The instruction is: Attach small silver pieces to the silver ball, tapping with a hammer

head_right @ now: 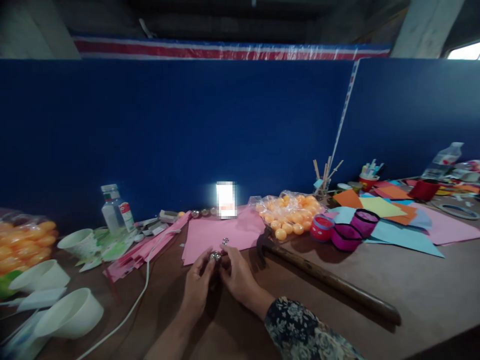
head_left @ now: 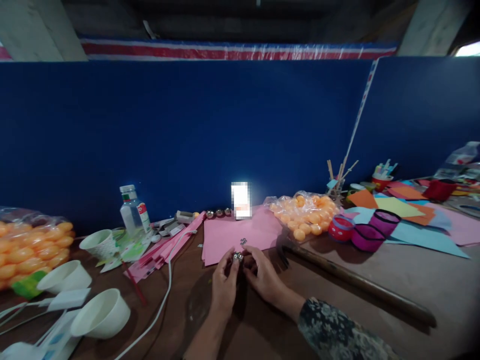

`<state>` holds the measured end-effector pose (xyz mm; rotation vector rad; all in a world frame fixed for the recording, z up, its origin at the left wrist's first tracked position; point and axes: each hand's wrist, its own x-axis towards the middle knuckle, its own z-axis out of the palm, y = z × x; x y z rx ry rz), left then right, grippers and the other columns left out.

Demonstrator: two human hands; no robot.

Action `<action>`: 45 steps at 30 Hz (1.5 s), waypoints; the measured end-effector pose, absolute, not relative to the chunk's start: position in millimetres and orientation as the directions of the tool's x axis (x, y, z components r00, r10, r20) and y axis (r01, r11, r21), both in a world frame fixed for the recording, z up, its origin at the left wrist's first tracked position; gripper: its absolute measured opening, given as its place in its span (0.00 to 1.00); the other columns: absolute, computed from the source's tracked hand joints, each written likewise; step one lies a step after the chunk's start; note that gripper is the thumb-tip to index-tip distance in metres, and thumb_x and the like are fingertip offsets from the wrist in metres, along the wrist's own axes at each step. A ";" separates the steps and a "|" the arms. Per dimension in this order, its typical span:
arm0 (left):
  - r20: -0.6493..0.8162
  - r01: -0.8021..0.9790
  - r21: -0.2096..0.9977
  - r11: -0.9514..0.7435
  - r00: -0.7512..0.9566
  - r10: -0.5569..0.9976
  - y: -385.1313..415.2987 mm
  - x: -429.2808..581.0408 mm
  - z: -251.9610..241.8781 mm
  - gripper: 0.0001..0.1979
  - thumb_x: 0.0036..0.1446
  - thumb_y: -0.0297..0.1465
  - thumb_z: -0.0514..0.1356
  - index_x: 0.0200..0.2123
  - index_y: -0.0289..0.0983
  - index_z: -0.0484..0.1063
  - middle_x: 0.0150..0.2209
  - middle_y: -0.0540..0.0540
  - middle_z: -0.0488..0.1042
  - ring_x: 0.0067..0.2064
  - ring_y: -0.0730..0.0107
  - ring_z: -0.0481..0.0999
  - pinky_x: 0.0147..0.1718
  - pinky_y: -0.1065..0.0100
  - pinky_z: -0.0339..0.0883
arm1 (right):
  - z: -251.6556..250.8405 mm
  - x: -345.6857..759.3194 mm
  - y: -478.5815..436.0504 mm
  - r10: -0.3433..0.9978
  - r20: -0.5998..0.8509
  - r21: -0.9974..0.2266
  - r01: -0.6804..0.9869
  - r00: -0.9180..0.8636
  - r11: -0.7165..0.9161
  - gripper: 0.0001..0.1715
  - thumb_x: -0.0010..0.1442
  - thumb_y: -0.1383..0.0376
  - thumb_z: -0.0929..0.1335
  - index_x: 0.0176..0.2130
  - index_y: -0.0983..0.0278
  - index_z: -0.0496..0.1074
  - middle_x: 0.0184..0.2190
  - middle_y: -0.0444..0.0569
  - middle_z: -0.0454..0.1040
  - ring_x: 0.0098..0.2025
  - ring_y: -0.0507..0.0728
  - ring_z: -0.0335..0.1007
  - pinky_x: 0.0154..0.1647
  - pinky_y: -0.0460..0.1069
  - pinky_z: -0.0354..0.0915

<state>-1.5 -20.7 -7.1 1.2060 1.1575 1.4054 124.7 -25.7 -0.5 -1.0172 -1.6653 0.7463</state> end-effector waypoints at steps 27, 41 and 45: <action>0.176 -0.124 0.975 -0.184 -0.075 0.982 -29.1 0.8 -3.4 0.25 0.41 0.30 0.64 0.46 0.37 0.67 0.38 0.45 0.74 0.38 0.69 0.72 0.40 0.68 0.65 | 20.6 280.8 -56.6 0.965 0.221 0.070 0.989 -0.143 0.131 0.15 0.58 0.66 0.60 0.46 0.64 0.64 0.39 0.54 0.69 0.41 0.62 0.65 0.36 0.53 0.59; 0.127 -0.187 0.974 -0.127 -0.013 0.992 -30.7 1.9 -1.9 0.25 0.41 0.32 0.64 0.47 0.37 0.66 0.40 0.44 0.73 0.40 0.68 0.73 0.39 0.68 0.66 | 93.8 213.1 -104.9 0.988 -0.011 -0.925 0.377 -0.156 0.049 0.14 0.59 0.56 0.57 0.33 0.65 0.59 0.23 0.41 0.63 0.20 0.47 0.60 0.19 0.42 0.59; 0.100 -0.193 0.975 -0.109 -0.057 0.993 -30.8 4.0 -2.9 0.25 0.40 0.31 0.65 0.45 0.37 0.68 0.38 0.44 0.74 0.38 0.68 0.73 0.38 0.67 0.66 | 88.9 200.3 -113.8 0.979 -0.001 -0.907 0.413 -0.205 0.086 0.12 0.59 0.58 0.58 0.31 0.64 0.59 0.23 0.41 0.62 0.20 0.47 0.60 0.19 0.42 0.58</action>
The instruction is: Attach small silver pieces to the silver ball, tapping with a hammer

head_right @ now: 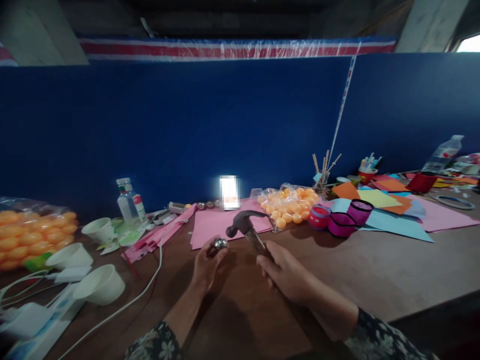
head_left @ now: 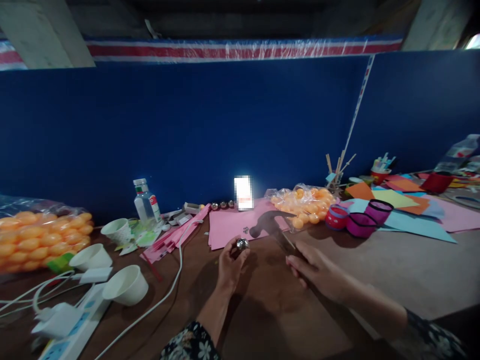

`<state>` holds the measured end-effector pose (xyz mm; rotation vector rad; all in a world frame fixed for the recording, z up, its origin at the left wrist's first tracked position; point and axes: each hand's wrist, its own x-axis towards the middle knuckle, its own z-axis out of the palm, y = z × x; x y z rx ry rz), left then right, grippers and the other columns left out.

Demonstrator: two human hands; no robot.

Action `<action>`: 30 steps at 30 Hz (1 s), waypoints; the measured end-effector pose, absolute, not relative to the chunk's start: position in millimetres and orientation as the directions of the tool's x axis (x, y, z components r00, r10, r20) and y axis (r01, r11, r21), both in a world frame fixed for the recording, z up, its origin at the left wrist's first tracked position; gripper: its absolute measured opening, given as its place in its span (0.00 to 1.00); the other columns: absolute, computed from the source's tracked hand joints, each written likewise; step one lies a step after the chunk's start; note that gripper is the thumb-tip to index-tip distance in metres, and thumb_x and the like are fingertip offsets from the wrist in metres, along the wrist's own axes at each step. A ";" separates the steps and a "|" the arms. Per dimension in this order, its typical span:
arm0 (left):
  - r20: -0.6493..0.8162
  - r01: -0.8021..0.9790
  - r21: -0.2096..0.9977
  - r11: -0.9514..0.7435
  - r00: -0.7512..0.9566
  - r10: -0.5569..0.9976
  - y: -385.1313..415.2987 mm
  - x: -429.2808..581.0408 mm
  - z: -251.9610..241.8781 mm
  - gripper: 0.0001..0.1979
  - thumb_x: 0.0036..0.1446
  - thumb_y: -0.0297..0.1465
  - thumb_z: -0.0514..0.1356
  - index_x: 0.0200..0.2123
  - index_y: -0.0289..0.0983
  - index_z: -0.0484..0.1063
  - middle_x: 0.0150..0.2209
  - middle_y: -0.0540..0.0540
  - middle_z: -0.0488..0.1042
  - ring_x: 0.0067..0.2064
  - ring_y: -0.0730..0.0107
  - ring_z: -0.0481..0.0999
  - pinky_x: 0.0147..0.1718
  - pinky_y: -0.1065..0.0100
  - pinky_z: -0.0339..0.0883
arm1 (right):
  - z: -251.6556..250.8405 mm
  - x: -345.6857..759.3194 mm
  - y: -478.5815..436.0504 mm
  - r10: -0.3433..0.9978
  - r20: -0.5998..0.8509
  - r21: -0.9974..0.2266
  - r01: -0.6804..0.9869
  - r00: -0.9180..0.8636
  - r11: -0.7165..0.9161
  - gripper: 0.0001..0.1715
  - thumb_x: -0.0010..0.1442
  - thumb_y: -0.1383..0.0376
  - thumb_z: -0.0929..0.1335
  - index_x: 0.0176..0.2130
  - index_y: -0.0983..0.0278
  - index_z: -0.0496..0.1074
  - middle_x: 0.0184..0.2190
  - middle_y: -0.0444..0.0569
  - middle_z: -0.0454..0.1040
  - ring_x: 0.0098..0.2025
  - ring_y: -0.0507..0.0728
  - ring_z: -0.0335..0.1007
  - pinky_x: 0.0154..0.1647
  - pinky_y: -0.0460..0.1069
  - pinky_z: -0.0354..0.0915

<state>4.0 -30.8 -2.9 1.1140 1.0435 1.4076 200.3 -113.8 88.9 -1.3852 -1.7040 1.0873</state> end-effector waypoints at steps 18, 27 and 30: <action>0.059 -0.507 0.861 -0.025 0.051 0.997 -32.2 3.9 1.6 0.18 0.43 0.30 0.64 0.41 0.36 0.71 0.34 0.47 0.75 0.35 0.73 0.73 0.38 0.72 0.65 | 64.4 190.0 -113.5 0.989 0.009 -0.925 0.375 -0.148 0.064 0.12 0.60 0.57 0.57 0.33 0.64 0.59 0.21 0.39 0.61 0.20 0.47 0.57 0.17 0.40 0.57; -0.047 -0.623 0.777 0.084 0.076 0.996 -31.4 3.2 2.2 0.12 0.45 0.33 0.63 0.35 0.34 0.73 0.32 0.46 0.75 0.34 0.74 0.74 0.35 0.73 0.66 | 63.4 181.8 -114.6 0.988 0.035 -0.927 0.365 -0.152 0.089 0.13 0.60 0.57 0.57 0.32 0.64 0.58 0.21 0.39 0.61 0.20 0.47 0.57 0.18 0.40 0.57; -0.030 -0.678 0.734 0.047 0.036 0.999 -31.3 3.8 3.1 0.15 0.45 0.32 0.63 0.39 0.38 0.72 0.36 0.48 0.75 0.34 0.76 0.74 0.35 0.74 0.66 | 65.2 178.2 -117.2 0.992 0.064 -0.926 0.363 -0.111 0.100 0.12 0.61 0.57 0.56 0.33 0.63 0.57 0.21 0.40 0.61 0.21 0.47 0.58 0.19 0.41 0.57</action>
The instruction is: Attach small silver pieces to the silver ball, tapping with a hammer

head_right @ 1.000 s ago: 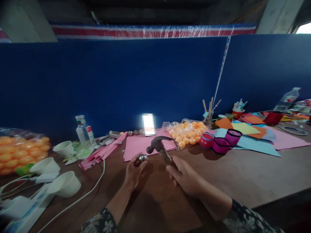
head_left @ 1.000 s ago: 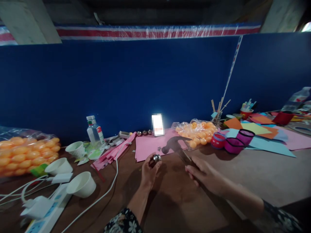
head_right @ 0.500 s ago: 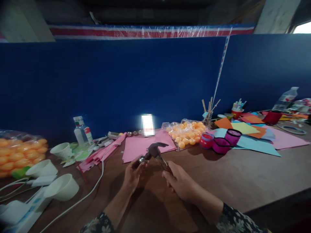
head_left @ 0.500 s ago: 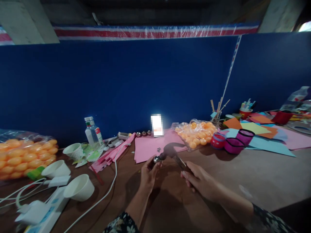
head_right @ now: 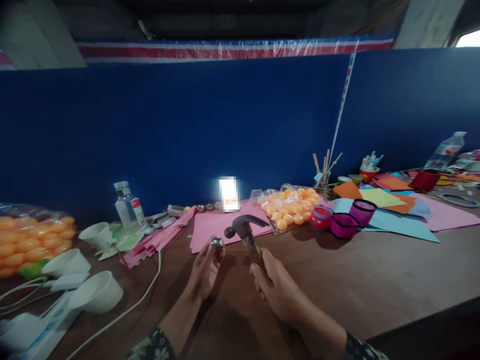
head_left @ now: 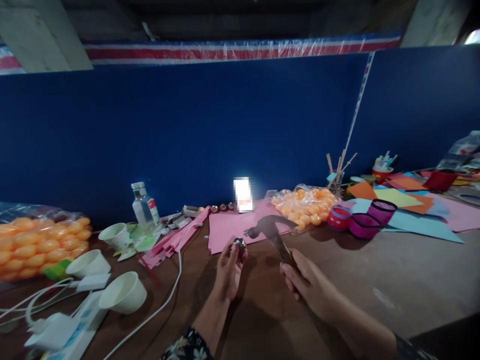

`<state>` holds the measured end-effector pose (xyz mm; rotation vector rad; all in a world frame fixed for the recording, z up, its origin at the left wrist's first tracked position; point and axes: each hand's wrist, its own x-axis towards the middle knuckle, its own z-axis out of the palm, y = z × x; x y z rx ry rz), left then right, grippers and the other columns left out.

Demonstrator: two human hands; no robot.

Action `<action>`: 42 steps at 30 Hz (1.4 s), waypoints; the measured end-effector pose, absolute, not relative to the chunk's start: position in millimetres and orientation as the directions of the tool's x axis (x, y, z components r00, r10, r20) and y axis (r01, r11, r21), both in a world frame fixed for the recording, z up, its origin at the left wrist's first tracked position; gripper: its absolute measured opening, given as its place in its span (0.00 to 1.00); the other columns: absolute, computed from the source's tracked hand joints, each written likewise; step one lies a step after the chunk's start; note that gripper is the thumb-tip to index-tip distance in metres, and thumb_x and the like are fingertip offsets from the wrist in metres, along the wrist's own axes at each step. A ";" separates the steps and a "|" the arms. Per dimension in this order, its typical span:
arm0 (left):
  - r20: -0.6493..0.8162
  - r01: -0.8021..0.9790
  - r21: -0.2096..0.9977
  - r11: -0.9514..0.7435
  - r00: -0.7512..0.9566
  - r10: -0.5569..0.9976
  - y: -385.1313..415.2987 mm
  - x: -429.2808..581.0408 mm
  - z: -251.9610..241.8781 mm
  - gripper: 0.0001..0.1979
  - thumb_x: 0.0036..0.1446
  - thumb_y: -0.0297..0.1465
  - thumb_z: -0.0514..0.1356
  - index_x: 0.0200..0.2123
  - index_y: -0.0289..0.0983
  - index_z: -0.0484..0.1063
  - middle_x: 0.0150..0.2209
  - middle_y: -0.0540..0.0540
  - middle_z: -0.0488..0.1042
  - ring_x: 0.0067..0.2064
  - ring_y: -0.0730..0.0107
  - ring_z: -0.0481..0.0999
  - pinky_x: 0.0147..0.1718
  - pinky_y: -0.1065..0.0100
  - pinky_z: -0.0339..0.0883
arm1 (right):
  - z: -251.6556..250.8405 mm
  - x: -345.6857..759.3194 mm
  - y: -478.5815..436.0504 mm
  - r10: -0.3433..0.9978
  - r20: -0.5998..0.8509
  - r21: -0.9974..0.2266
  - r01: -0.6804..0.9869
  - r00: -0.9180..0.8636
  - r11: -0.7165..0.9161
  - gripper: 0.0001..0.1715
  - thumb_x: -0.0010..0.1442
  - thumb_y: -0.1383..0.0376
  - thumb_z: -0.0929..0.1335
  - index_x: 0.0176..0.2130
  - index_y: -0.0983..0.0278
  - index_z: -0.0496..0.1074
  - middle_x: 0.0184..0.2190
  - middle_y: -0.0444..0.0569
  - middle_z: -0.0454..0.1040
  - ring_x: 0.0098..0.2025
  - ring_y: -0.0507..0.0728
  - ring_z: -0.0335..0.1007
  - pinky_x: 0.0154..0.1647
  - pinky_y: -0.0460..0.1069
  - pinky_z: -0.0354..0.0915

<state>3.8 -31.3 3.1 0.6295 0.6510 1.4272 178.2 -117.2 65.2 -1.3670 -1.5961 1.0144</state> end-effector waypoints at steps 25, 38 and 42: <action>-0.037 -0.705 0.705 0.081 0.078 0.996 -30.1 0.9 5.2 0.19 0.44 0.32 0.64 0.43 0.40 0.70 0.39 0.47 0.75 0.39 0.72 0.74 0.43 0.69 0.65 | 69.0 179.3 -122.7 0.987 0.059 -0.909 0.400 -0.148 0.114 0.09 0.61 0.60 0.56 0.32 0.62 0.57 0.22 0.39 0.61 0.21 0.48 0.59 0.20 0.42 0.57; 0.018 -0.650 0.756 0.074 0.134 0.991 -33.1 2.7 5.5 0.14 0.45 0.28 0.64 0.38 0.37 0.73 0.34 0.48 0.74 0.32 0.80 0.71 0.34 0.76 0.65 | 71.0 173.6 -119.8 0.983 0.114 -0.879 0.447 -0.144 0.167 0.07 0.60 0.62 0.57 0.34 0.62 0.59 0.23 0.41 0.63 0.23 0.50 0.60 0.22 0.43 0.57; 0.011 -0.640 0.767 0.043 0.080 0.997 -32.5 2.7 7.0 0.11 0.43 0.29 0.65 0.34 0.36 0.74 0.33 0.48 0.74 0.32 0.79 0.71 0.35 0.74 0.65 | 70.6 173.1 -121.3 0.987 0.128 -0.878 0.451 -0.097 0.158 0.07 0.61 0.62 0.57 0.34 0.62 0.58 0.24 0.41 0.63 0.24 0.50 0.60 0.23 0.43 0.57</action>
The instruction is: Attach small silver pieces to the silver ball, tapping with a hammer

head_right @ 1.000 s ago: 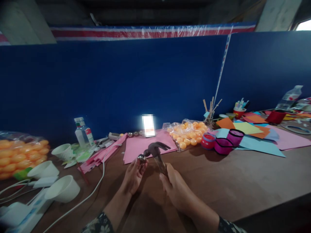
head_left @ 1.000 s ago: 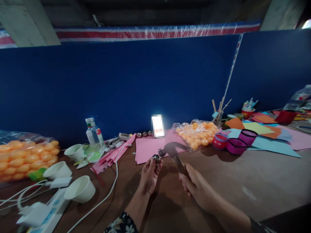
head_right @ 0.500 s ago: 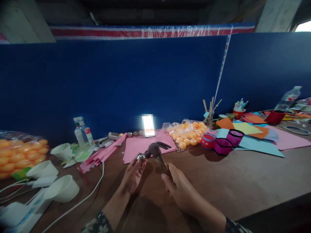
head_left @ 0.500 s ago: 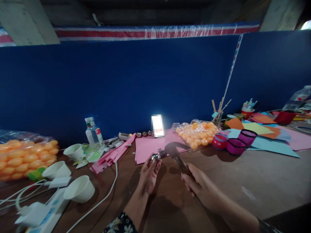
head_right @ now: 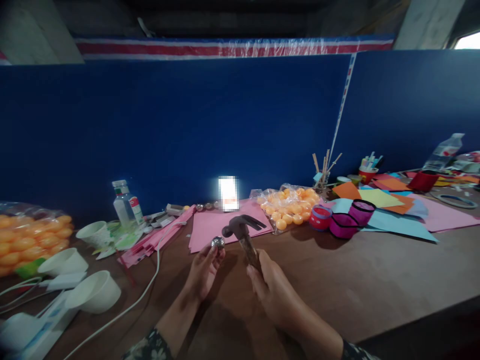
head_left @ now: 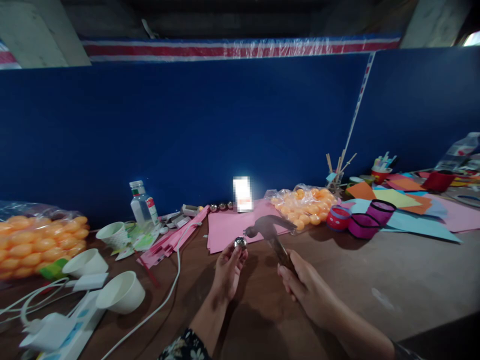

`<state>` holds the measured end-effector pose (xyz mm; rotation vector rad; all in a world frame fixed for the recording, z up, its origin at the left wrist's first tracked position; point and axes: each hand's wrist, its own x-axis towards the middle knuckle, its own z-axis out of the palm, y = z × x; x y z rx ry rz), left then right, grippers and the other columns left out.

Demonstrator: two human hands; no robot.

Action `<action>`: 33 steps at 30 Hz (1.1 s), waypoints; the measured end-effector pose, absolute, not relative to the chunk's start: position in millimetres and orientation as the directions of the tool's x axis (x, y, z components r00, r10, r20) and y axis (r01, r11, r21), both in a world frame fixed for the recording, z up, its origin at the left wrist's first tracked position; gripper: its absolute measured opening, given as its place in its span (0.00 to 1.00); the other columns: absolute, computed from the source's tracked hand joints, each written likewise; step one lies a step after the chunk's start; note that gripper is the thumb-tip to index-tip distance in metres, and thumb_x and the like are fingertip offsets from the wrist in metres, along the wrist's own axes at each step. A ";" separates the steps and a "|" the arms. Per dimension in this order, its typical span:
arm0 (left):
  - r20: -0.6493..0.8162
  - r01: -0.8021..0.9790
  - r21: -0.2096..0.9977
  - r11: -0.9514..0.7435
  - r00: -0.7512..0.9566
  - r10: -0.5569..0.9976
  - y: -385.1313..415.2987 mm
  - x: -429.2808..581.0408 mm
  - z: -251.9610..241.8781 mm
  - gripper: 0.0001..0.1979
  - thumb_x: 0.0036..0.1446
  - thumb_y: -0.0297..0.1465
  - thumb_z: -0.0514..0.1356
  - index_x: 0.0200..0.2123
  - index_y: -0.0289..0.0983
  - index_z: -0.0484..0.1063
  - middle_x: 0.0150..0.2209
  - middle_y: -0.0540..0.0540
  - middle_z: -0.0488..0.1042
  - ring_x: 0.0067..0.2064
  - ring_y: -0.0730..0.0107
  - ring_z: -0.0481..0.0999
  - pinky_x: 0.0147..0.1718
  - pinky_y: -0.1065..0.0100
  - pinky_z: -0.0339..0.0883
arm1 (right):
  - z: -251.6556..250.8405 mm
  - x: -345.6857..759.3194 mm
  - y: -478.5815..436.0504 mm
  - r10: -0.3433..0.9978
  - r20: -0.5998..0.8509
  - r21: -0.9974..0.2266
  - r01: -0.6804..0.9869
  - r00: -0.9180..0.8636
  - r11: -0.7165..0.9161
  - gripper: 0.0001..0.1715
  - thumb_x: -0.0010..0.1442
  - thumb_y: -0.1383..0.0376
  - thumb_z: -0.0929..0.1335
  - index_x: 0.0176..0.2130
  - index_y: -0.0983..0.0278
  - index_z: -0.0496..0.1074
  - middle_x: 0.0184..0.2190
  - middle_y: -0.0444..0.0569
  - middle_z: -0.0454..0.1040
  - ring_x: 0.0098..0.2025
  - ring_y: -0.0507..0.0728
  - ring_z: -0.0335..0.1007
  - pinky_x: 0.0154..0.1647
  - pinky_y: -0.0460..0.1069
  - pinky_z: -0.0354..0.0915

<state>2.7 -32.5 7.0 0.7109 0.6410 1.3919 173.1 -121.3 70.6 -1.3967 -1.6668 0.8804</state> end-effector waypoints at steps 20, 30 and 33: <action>0.042 -0.719 0.693 0.053 0.114 0.993 -32.6 1.0 8.3 0.14 0.49 0.26 0.61 0.42 0.39 0.71 0.36 0.49 0.74 0.36 0.79 0.72 0.37 0.76 0.64 | 73.2 169.9 -123.3 0.984 0.138 -0.864 0.472 -0.116 0.177 0.05 0.61 0.65 0.56 0.37 0.62 0.58 0.25 0.42 0.64 0.23 0.49 0.60 0.24 0.43 0.57; -0.033 -0.748 0.658 0.089 0.090 0.995 -32.6 1.5 6.6 0.11 0.49 0.27 0.61 0.38 0.37 0.72 0.34 0.48 0.75 0.34 0.77 0.73 0.36 0.75 0.67 | 68.0 167.4 -124.4 0.988 0.108 -0.883 0.445 -0.114 0.148 0.05 0.61 0.64 0.57 0.37 0.62 0.59 0.22 0.40 0.63 0.22 0.49 0.60 0.21 0.42 0.57; -0.058 -0.751 0.647 0.132 0.125 0.991 -34.0 2.3 9.2 0.12 0.48 0.26 0.61 0.40 0.38 0.72 0.35 0.47 0.75 0.34 0.75 0.74 0.36 0.74 0.68 | 65.5 167.9 -122.9 0.988 0.076 -0.884 0.449 -0.136 0.130 0.05 0.60 0.64 0.58 0.37 0.62 0.59 0.22 0.40 0.63 0.21 0.49 0.60 0.21 0.42 0.57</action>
